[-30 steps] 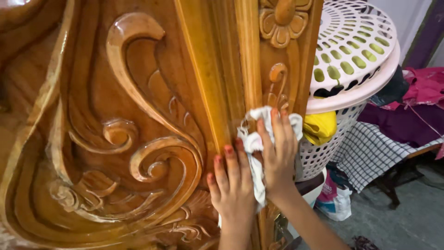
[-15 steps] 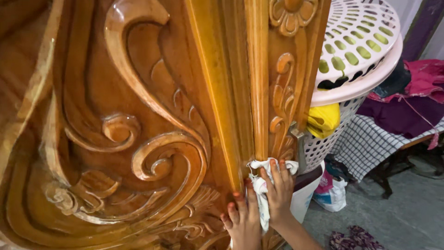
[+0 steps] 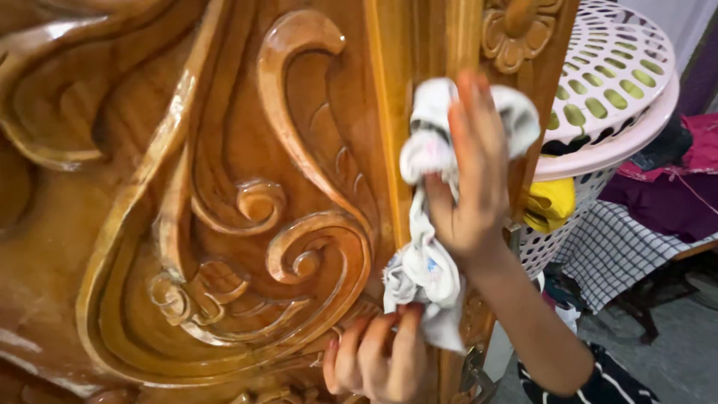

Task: The person wipes the surface of a carved wooden wardrobe door with a white cloth. They move the cloth over the raised floral and scroll patterns, cleaning the grooves and flat areas of the wood.

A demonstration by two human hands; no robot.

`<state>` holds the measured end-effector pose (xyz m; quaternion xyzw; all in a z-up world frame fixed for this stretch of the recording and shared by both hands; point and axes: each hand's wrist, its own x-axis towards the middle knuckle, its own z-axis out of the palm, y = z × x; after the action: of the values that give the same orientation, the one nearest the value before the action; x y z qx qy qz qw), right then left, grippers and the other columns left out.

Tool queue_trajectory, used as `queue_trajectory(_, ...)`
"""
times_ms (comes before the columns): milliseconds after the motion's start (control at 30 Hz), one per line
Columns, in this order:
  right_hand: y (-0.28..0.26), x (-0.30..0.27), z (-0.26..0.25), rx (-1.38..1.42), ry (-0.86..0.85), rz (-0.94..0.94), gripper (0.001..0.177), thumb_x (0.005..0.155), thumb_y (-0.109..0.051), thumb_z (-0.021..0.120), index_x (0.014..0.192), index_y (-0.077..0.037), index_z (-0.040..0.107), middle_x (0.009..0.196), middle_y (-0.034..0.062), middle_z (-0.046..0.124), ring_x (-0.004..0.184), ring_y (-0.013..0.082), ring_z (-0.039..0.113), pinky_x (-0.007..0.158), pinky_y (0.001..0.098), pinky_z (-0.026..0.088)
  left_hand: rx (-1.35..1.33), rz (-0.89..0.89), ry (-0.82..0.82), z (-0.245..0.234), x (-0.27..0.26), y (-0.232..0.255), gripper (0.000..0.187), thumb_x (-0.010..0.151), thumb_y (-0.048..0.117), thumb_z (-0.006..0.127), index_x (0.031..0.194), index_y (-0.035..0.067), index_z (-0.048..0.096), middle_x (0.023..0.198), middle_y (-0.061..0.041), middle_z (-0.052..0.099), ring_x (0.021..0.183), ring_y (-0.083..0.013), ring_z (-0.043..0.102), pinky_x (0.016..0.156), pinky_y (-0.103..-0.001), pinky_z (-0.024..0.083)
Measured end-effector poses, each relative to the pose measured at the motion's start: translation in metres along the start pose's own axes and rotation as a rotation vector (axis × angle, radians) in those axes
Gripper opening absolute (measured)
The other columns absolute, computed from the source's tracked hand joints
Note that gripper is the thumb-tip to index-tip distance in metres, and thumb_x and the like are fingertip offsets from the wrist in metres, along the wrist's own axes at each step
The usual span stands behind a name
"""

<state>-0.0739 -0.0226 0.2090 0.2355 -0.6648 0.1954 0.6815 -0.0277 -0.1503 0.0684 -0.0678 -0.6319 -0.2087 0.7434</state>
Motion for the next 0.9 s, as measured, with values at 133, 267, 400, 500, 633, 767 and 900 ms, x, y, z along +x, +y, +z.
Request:
queue_trajectory(133,-0.016,0.015,0.002,0.035,-0.111,0.072,0.057,0.114,-0.037,0.033,0.157,-0.001,0.038,0.166,0.0204,0.038,0.159,0.0341,0.030,0.132,0.0466,0.023,-0.025,-0.015,-0.280,-0.019,-0.007,-0.010,0.023,0.097,0.035,0.060,0.103,0.024,0.080,0.116,0.003,0.071,0.115,-0.0219,0.058,0.116,-0.045,0.036)
queue_trajectory(267,-0.036,-0.017,0.005,0.030,-0.161,0.111,0.082,0.112,-0.061,0.024,0.162,0.003,0.025,0.172,0.0219,0.025,0.160,0.0327,0.021,0.133,0.0498,0.014,0.019,-0.091,-0.440,-0.023,-0.035,0.008,0.057,0.094,0.051,0.047,0.134,0.012,0.060,0.142,-0.016,0.056,0.136,-0.0400,0.042,0.117,-0.056,0.019)
queue_trajectory(400,-0.037,-0.030,-0.003,-0.064,-0.265,0.166,0.084,0.108,-0.062,0.029,0.159,0.005,0.027,0.171,0.0230,0.023,0.162,0.0353,0.020,0.131,0.0525,0.013,0.085,-0.114,-0.630,0.009,-0.058,0.023,0.074,0.096,0.055,0.043,0.154,0.009,0.040,0.157,-0.027,0.035,0.151,-0.0445,0.020,0.119,-0.059,0.003)
queue_trajectory(500,-0.031,-0.030,-0.009,0.023,-0.289,0.177,0.082,0.111,-0.060,0.026,0.161,0.005,0.027,0.172,0.0226,0.025,0.164,0.0353,0.020,0.134,0.0524,0.011,0.198,-0.037,-0.527,0.026,-0.049,0.019,0.063,0.105,0.045,0.039,0.158,0.010,0.037,0.163,-0.025,0.028,0.157,-0.0438,0.012,0.126,-0.060,-0.002)
queue_trajectory(633,-0.031,-0.035,-0.016,-0.007,-0.267,0.209,0.078,0.108,-0.057,0.020,0.161,-0.001,0.031,0.172,0.0190,0.028,0.165,0.0337,0.020,0.136,0.0519,0.013,0.102,-0.045,-0.359,0.036,0.011,0.009,0.066,0.119,0.048,0.034,0.160,-0.003,0.027,0.167,-0.031,0.017,0.159,-0.0450,0.010,0.129,-0.059,-0.002)
queue_trajectory(767,-0.060,-0.044,-0.001,-0.097,-0.103,0.281,0.075,0.112,-0.056,0.024,0.166,-0.003,0.022,0.176,0.0195,0.014,0.164,0.0346,0.012,0.135,0.0526,0.010,0.212,-0.001,-0.385,0.031,0.086,-0.002,0.067,0.109,0.051,0.029,0.164,0.012,0.029,0.167,-0.020,0.026,0.154,-0.0405,0.017,0.124,-0.056,0.001)
queue_trajectory(900,-0.079,-0.028,-0.001,0.088,-0.091,0.303,0.070,0.114,-0.040,0.039,0.169,-0.006,0.012,0.178,0.0184,0.006,0.165,0.0350,0.008,0.135,0.0525,0.007,0.313,0.166,-0.294,0.028,0.159,-0.019,0.052,0.117,0.037,0.038,0.166,0.021,0.031,0.170,-0.016,0.033,0.158,-0.0365,0.023,0.128,-0.055,0.004)
